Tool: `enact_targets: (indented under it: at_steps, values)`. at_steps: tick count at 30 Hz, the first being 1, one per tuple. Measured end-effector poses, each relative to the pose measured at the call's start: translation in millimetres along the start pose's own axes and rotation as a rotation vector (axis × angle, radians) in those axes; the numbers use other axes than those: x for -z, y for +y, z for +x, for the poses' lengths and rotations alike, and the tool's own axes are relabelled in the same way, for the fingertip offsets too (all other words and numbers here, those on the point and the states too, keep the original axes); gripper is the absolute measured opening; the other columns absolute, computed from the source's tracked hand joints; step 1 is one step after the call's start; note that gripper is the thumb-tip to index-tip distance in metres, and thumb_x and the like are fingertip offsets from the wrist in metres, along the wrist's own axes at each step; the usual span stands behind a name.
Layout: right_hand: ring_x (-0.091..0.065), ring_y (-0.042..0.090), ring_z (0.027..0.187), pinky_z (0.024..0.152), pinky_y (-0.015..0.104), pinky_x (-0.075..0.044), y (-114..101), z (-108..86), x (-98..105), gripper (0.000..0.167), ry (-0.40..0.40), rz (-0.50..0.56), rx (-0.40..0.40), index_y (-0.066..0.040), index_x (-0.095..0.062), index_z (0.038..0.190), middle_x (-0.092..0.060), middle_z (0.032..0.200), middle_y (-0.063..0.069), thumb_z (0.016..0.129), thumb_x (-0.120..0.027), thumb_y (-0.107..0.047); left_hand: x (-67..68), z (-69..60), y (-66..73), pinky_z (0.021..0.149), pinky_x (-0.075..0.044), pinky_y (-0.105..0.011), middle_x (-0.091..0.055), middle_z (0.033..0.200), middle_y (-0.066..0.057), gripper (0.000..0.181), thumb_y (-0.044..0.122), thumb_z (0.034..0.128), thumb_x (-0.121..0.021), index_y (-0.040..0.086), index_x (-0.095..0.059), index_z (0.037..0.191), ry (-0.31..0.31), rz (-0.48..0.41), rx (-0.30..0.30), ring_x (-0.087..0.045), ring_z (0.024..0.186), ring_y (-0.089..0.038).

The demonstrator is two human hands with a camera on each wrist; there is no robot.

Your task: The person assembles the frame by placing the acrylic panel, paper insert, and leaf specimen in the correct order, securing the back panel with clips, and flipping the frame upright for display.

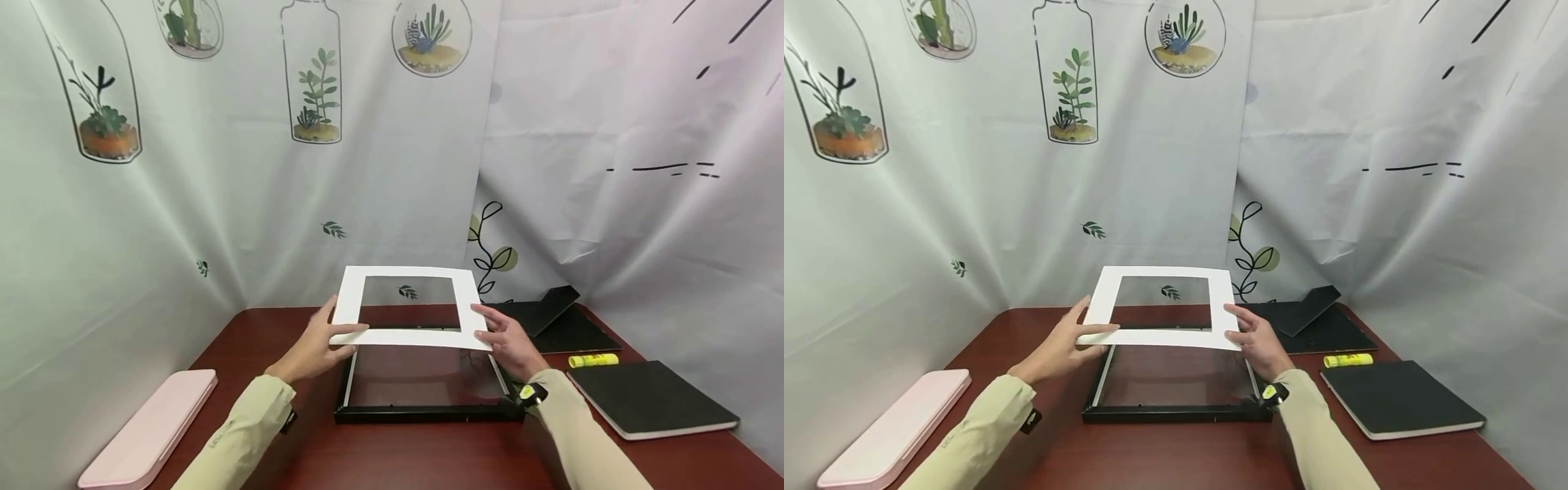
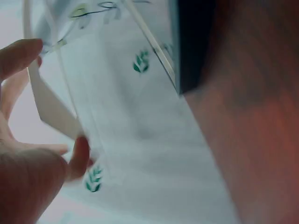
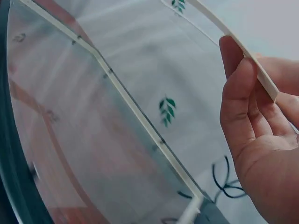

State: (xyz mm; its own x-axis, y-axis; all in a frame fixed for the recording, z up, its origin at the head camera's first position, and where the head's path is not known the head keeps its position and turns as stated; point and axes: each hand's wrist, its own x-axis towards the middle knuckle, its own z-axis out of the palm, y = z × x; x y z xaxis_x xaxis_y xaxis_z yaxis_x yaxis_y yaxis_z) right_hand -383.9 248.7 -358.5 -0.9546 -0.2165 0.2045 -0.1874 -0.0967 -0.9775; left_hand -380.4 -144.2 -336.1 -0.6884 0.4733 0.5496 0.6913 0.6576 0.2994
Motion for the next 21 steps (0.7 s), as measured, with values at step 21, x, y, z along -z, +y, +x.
enact_targets:
  at_steps: [21]
  values:
    - [-0.066, 0.018, 0.106, 0.086, 0.042, -0.058, 14, -44.7, 36, 0.069, -0.108, -0.307, -0.223, 0.004, -0.031, 0.154, -0.022, 0.16, 0.036, 0.095, -0.066, -0.009, -17.5, -34.4, -5.4, 0.095, -0.057, -0.046, -0.068, 0.127, -0.023, 0.036, 0.014, 0.0888, -0.075, -0.003, -0.068, 0.12, -0.362, -0.471, 0.247, -0.066, 0.118, -0.041]
